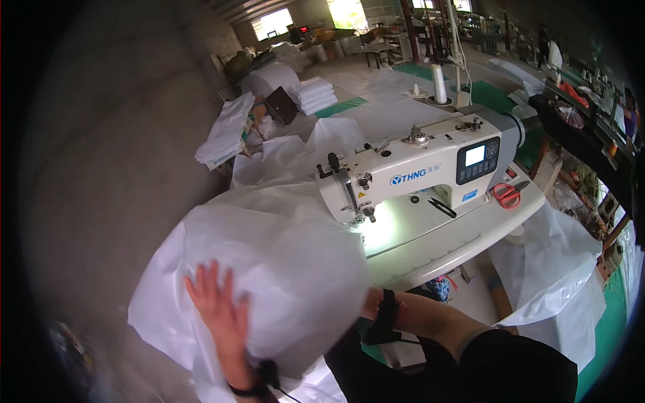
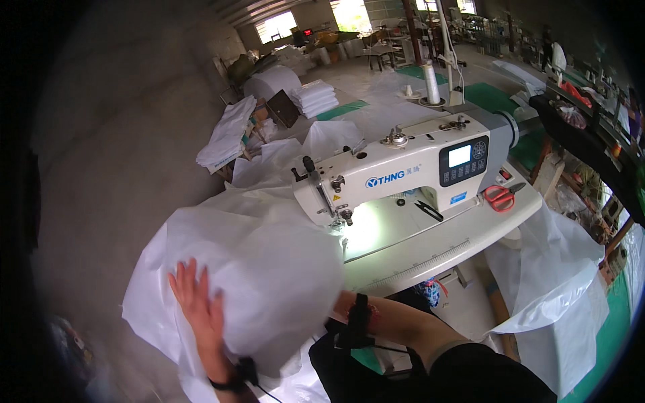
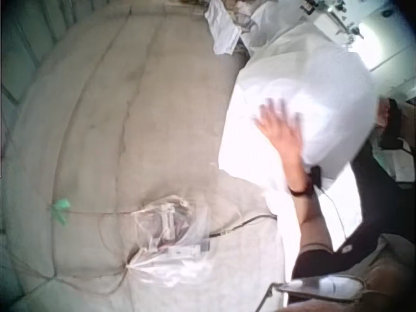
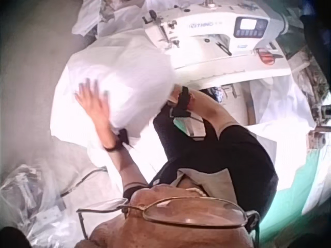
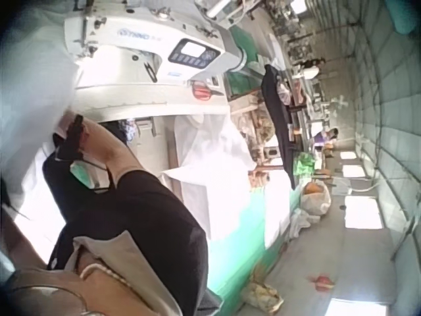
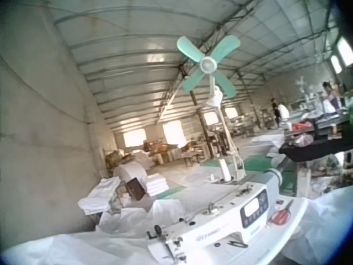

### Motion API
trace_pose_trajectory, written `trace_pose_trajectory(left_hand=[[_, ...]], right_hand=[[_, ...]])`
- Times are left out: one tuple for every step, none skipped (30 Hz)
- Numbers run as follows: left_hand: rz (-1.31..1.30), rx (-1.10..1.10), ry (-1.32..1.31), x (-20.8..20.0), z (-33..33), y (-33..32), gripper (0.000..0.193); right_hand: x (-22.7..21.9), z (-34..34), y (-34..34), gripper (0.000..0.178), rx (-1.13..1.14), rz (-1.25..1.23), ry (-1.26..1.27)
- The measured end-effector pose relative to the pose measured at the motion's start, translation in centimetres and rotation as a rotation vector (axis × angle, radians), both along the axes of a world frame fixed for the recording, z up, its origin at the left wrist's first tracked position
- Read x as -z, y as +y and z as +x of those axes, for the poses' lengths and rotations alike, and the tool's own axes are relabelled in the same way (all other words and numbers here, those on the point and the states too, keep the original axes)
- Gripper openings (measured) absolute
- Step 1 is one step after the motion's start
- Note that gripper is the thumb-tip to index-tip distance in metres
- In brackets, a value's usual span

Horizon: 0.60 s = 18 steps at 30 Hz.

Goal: Sewing large white plastic or synthetic fabric sheets using an industrial sewing machine.

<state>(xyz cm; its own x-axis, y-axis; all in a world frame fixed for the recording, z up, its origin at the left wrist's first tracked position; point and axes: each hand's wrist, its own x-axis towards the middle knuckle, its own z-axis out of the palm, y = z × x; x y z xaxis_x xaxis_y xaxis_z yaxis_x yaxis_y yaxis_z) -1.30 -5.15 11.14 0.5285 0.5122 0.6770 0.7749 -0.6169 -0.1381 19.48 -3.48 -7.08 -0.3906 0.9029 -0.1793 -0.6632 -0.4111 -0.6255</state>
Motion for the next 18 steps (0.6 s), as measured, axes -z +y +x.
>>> trace_pose_trajectory(left_hand=[[-0.02, 0.017, -0.041, 1.2, -1.8, 3.0, 0.045], [-0.064, -0.068, -0.053, 3.0, -3.5, 5.8, 0.046], [-0.143, -0.153, 0.041, 5.2, -5.0, 8.2, 0.047], [-0.281, -0.313, 0.165, 7.9, -6.4, 9.3, 0.048], [-0.213, -0.262, 0.153, 10.4, -7.6, 9.9, 0.048], [-0.349, -0.308, 0.079, 12.3, -8.5, 10.4, 0.048], [-0.539, -0.409, 0.039, 13.5, -9.0, 10.8, 0.049], [-0.529, -0.442, 0.058, 13.9, -9.0, 11.5, 0.05], [-0.474, -0.413, 0.027, 13.8, -8.9, 11.0, 0.05], [-0.459, -0.462, 0.063, 13.0, -8.3, 10.7, 0.047], [-0.483, -0.527, 0.112, 11.8, -7.5, 10.0, 0.045], [-0.334, -0.416, 0.05, 10.3, -6.8, 8.6, 0.041], [-0.263, -0.353, 0.008, 8.7, -6.0, 7.1, 0.038], [-0.286, -0.161, -0.319, 7.9, -4.6, 4.9, 0.03], [-0.269, -0.06, -0.347, 7.6, -3.2, 2.2, 0.027], [-0.244, 0.083, -0.149, 7.1, -2.0, 0.4, 0.028], [-0.178, 0.03, -0.055, 7.4, -0.5, -1.4, 0.034], [-0.191, 0.009, 0.05, 7.7, 0.6, -2.6, 0.05]], right_hand=[[-0.3, -0.3, -1.1, 0.055, -0.097, 0.065, -0.039], [-0.3, -0.7, -2.7, 0.056, -0.235, 0.207, -0.172], [0.0, -1.7, -4.6, 0.057, -0.394, 0.231, -0.24], [0.5, -2.1, -7.0, 0.06, -0.563, 0.313, -0.358], [1.1, -3.0, -9.2, 0.059, -0.675, 0.337, -0.529], [1.7, -3.2, -10.9, 0.058, -0.774, 0.29, -0.537], [2.4, -3.1, -12.5, 0.056, -0.851, 0.243, -0.545], [3.0, -3.0, -13.5, 0.054, -0.856, 0.186, -0.519], [3.6, -2.7, -14.6, 0.051, -0.893, 0.124, -0.517], [4.2, -1.9, -15.5, 0.051, -0.903, 0.128, -0.494], [4.7, -1.0, -16.2, 0.048, -0.841, 0.135, -0.536], [5.1, 0.0, -16.7, 0.045, -0.797, 0.188, -0.567], [5.3, 1.0, -17.3, 0.045, -0.803, 0.143, -0.567], [5.5, 1.9, -17.8, 0.043, -0.736, 0.068, -0.528], [5.5, 2.4, -18.4, 0.041, -0.674, -0.052, -0.537], [5.5, 2.4, -19.0, 0.041, -0.684, -0.014, -0.486], [5.4, 2.5, -19.5, 0.041, -0.68, -0.014, -0.558], [5.2, 2.3, -20.1, 0.04, -0.667, 0.0, -0.634]])
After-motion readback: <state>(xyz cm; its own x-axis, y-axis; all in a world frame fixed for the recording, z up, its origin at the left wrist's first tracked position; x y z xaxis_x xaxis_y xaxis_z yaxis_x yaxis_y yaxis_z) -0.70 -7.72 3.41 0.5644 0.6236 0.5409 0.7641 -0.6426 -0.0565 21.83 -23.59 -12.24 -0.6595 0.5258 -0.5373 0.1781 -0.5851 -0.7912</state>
